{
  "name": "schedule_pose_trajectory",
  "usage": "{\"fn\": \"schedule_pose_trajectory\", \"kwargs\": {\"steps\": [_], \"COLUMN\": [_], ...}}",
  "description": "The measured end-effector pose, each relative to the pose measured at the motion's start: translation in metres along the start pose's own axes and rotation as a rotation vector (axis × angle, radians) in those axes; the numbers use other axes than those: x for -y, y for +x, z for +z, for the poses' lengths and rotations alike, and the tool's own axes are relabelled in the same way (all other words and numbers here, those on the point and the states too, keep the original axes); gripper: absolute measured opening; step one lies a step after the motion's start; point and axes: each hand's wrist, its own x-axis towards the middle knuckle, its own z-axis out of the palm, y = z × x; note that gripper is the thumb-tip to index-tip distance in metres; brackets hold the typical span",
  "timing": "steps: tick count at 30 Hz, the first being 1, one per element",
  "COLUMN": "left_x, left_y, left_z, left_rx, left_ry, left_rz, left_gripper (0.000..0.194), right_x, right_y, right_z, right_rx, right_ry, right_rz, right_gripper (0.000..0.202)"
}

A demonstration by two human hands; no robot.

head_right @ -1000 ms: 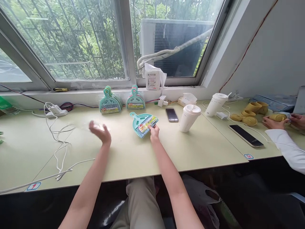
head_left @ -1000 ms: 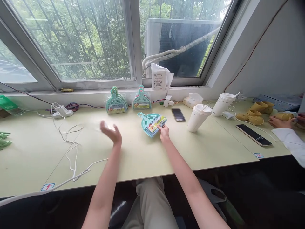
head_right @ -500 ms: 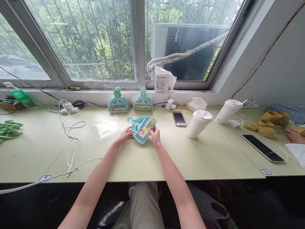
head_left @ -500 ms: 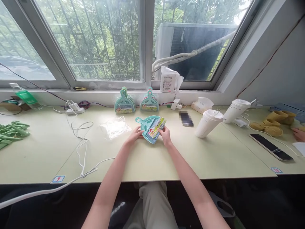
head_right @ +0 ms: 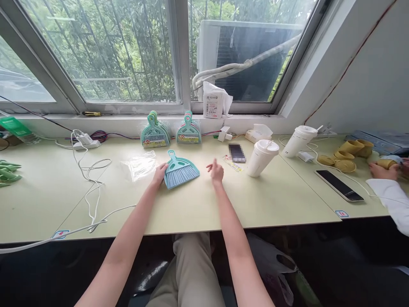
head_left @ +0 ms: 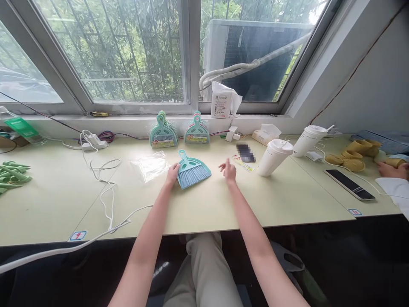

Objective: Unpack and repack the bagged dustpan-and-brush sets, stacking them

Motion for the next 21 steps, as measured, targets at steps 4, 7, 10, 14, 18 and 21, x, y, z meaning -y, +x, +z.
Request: {"fn": "schedule_pose_trajectory", "kwargs": {"steps": [4, 7, 10, 14, 18, 21], "left_x": [-0.002, -0.003, -0.005, -0.008, -0.016, -0.027], "left_y": [-0.016, -0.023, -0.024, -0.022, -0.022, -0.023], "left_z": [0.028, 0.039, 0.042, 0.042, 0.041, 0.036], "left_rx": [0.157, 0.266, 0.276, 0.193, 0.174, 0.283], "left_ry": [0.121, 0.214, 0.248, 0.287, 0.209, 0.044], "left_rz": [0.082, 0.113, 0.147, 0.171, 0.151, 0.113], "left_gripper": [0.034, 0.036, 0.036, 0.038, 0.039, 0.041], "right_x": [0.010, 0.014, 0.015, 0.014, 0.014, 0.016], "right_y": [-0.038, -0.054, -0.054, -0.048, -0.046, -0.048], "right_z": [0.035, 0.050, 0.052, 0.048, 0.049, 0.049], "right_rx": [0.142, 0.234, 0.213, 0.133, 0.138, 0.086], "right_ry": [-0.395, -0.621, -0.745, -0.794, -0.737, -0.659], "right_rz": [-0.496, -0.590, -0.591, -0.626, -0.593, -0.563], "right_gripper": [0.032, 0.023, 0.022, 0.020, 0.022, 0.025]}}
